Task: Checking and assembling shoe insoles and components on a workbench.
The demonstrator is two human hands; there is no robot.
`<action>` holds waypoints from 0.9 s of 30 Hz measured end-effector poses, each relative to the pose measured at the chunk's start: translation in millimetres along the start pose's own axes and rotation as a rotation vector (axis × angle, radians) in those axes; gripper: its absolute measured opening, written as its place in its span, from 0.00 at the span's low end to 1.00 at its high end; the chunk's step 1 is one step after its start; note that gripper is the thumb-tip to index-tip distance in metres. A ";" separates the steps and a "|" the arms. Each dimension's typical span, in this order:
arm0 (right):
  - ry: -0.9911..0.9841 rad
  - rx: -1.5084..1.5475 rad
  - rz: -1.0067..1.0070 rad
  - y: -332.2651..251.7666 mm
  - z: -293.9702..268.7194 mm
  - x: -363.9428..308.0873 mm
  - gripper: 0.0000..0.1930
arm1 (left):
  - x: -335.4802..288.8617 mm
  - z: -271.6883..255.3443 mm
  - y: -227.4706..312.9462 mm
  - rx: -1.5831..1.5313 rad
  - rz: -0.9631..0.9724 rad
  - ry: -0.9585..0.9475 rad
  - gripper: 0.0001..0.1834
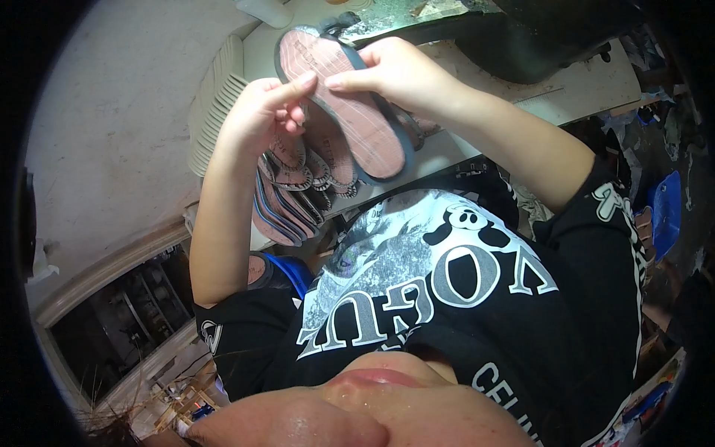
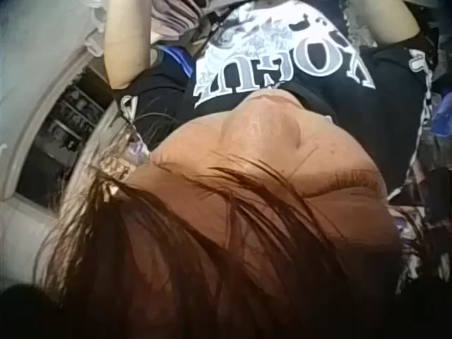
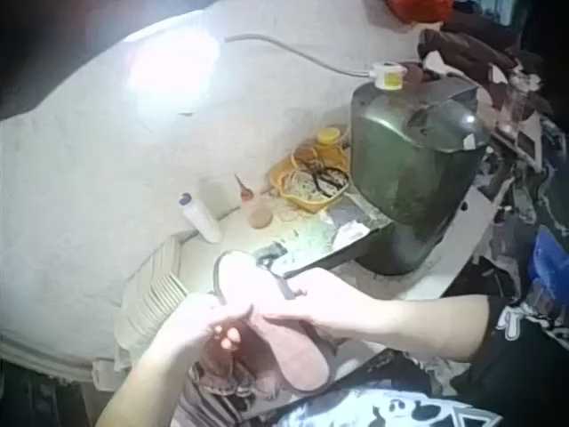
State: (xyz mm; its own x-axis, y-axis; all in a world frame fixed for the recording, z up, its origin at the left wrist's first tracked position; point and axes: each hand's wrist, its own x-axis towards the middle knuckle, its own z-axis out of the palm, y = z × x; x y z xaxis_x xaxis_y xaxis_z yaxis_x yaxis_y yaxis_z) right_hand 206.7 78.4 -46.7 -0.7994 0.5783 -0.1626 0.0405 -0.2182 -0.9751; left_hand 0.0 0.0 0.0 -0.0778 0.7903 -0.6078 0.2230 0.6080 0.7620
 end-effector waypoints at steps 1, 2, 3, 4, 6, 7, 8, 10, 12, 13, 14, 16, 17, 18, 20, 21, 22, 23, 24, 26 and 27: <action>0.027 -0.001 0.016 -1.8 3.5 3.0 0.18 | 4.3 -4.3 -4.2 -0.122 0.033 0.040 0.21; 0.054 -0.001 0.031 -3.2 5.3 3.8 0.18 | 5.8 -6.7 -4.6 -0.244 0.066 0.080 0.18; 0.049 0.000 0.033 -1.0 5.5 5.5 0.18 | 6.8 -8.1 -3.3 -0.247 0.063 0.084 0.18; 0.050 0.085 0.031 1.5 4.9 4.5 0.17 | 8.4 -8.7 -0.3 -0.274 0.074 0.086 0.17; 0.074 0.114 0.032 0.8 3.8 -6.2 0.17 | 16.1 -9.7 1.4 -0.304 0.082 0.090 0.16; 0.040 0.154 0.157 -0.3 1.5 -18.1 0.17 | 21.1 -9.3 1.7 -0.338 0.073 0.098 0.16; -0.074 0.149 0.228 25.9 -7.3 -21.4 0.20 | 26.0 -9.6 2.2 -0.371 0.065 0.106 0.16; -0.243 0.243 0.371 7.6 -0.1 -36.3 0.18 | 34.5 -10.7 4.8 -0.366 0.056 0.144 0.16; -0.250 0.303 0.391 20.8 0.3 -35.0 0.17 | 46.3 -13.3 12.0 -0.353 0.051 0.169 0.16; -0.216 0.390 0.364 23.1 2.4 -30.4 0.16 | 52.7 -18.2 13.4 -0.362 0.039 0.166 0.16; -0.181 0.475 0.335 24.7 3.8 -25.0 0.16 | 59.7 -23.4 15.2 -0.370 0.028 0.163 0.17; -0.150 0.517 0.322 19.7 4.6 -14.0 0.16 | 73.9 -35.6 19.9 -0.330 0.011 0.124 0.18; -0.120 0.554 0.304 16.6 4.1 -7.1 0.17 | 82.8 -43.1 20.8 -0.290 0.002 0.087 0.18; -0.109 0.562 0.276 14.6 2.6 0.0 0.18 | 94.4 -52.3 22.1 -0.191 -0.027 0.065 0.22; -0.064 0.588 0.245 15.1 2.4 15.1 0.19 | 112.4 -68.9 30.3 -0.046 -0.047 0.029 0.25; -0.031 0.614 0.210 15.0 3.2 22.6 0.20 | 120.3 -77.2 36.2 0.102 -0.064 0.005 0.28; 0.008 0.623 0.206 15.5 5.2 32.0 0.20 | 129.3 -86.9 40.1 0.296 -0.045 0.032 0.35; 0.015 0.621 0.209 14.9 5.8 40.4 0.20 | 136.7 -100.4 52.6 0.445 -0.123 -0.009 0.33; 0.030 0.627 0.205 13.5 5.7 49.1 0.20 | 144.9 -107.4 54.1 0.564 0.009 0.072 0.32; 0.049 0.620 0.184 11.5 5.2 64.5 0.21 | 162.7 -117.1 58.5 0.678 0.150 0.150 0.32; 0.059 0.616 0.185 11.5 4.0 71.6 0.21 | 174.3 -118.0 62.8 0.712 0.592 0.085 0.29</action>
State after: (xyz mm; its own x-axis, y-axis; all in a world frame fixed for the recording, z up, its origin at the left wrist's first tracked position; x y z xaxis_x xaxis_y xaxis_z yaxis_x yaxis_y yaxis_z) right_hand 147.4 114.2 -69.0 -0.7772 0.5264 -0.3448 -0.1910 -0.7195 -0.6677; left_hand -114.2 184.9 -31.7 0.1742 0.9769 -0.1239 0.7910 -0.0639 0.6085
